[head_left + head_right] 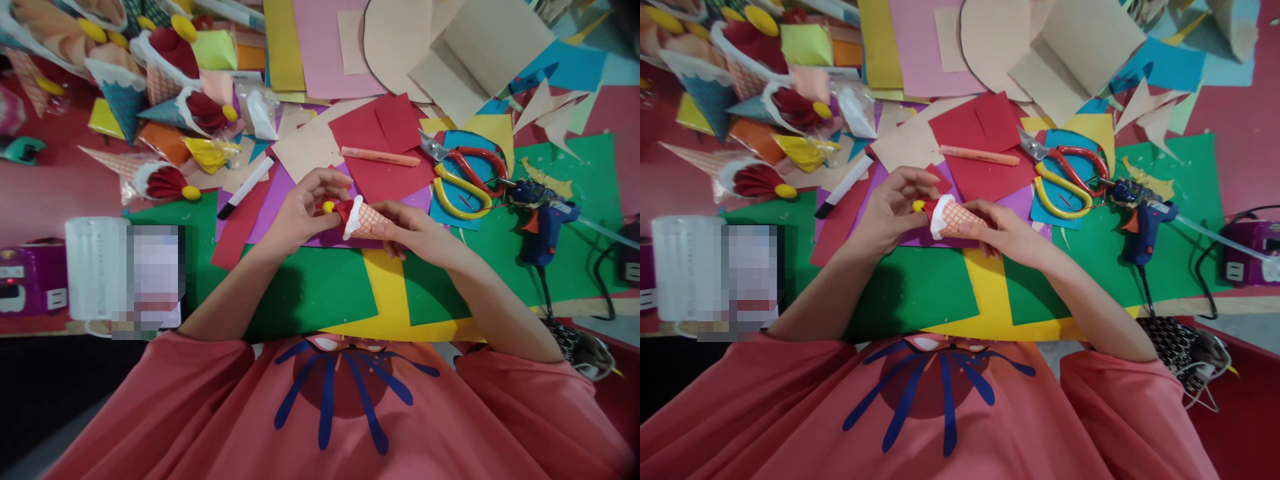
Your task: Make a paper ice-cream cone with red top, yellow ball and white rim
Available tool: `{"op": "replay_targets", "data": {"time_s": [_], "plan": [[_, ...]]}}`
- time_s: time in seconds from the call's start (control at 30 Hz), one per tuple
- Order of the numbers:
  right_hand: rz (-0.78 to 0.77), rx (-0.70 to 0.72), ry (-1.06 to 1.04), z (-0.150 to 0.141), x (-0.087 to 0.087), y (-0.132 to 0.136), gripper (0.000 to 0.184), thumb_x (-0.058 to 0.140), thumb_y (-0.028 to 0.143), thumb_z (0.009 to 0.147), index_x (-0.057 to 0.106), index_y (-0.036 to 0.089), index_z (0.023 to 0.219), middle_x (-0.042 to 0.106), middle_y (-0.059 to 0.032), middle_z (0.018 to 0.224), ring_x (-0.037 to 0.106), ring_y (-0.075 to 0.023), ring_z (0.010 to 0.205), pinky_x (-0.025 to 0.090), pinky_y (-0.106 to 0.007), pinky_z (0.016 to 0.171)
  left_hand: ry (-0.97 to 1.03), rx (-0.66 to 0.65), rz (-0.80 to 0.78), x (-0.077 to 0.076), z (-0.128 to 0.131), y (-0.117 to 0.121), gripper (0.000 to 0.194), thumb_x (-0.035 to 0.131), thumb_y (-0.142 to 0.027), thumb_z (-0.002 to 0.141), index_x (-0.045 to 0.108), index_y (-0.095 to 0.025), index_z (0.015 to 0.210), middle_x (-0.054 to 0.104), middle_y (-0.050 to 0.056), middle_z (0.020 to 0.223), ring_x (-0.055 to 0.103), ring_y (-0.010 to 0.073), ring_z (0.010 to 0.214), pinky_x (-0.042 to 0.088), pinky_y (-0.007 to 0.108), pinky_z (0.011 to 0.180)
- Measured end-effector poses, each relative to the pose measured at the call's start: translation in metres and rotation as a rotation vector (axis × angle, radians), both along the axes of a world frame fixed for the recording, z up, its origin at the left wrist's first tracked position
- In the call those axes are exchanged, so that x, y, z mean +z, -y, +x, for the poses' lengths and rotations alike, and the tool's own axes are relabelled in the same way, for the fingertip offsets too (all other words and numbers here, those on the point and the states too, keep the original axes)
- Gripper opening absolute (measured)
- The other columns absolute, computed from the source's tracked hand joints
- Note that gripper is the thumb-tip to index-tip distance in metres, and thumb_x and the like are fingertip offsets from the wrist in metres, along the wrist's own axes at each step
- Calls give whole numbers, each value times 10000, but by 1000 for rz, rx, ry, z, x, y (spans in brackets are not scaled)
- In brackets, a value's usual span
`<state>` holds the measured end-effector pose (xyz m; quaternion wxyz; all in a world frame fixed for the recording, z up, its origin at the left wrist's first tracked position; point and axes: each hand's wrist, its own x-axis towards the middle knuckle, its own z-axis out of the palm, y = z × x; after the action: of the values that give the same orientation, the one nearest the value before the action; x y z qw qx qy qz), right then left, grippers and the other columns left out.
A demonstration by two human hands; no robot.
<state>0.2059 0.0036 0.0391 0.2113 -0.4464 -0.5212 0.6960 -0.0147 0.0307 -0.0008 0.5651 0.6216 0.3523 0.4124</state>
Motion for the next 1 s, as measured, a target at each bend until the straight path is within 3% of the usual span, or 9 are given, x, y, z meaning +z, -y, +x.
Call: {"op": "replay_targets", "data": {"time_s": [0.1,0.33,0.57,0.73,1.0], "plan": [[33,-19,-7,0,1,0,327,625,308,891,558,129,1157,560,54,655,509,-47,455,377,-169,396,-17,5,-7,2,0,0,339,733,-309,792,594,-235,1092,661,-1,1019,646,124,955,517,230,792],[36,-20,-1,2,-2,-2,358,635,365,889,538,143,1153,558,56,655,485,-50,445,366,-190,401,-99,-70,33,7,-6,1,494,716,-306,826,506,-295,1272,653,-4,1036,653,135,985,525,227,768],[42,43,50,4,7,-4,399,615,483,885,567,140,1083,521,54,638,426,-46,446,269,-209,396,-104,-69,154,8,-1,3,443,673,-385,860,503,-295,1258,588,26,1283,658,139,1029,557,261,843],[113,140,178,11,14,-6,491,542,639,865,610,153,849,510,6,668,442,-88,540,271,-250,469,-66,-85,207,7,5,10,404,641,-288,881,503,-328,1258,625,-3,1106,665,131,1024,560,234,825],[213,185,368,4,11,-3,600,516,743,800,584,147,778,438,23,652,355,-90,589,209,-266,528,-76,-111,215,3,13,19,401,622,-217,883,504,-255,1264,641,21,1032,658,130,1025,551,283,930]]}}
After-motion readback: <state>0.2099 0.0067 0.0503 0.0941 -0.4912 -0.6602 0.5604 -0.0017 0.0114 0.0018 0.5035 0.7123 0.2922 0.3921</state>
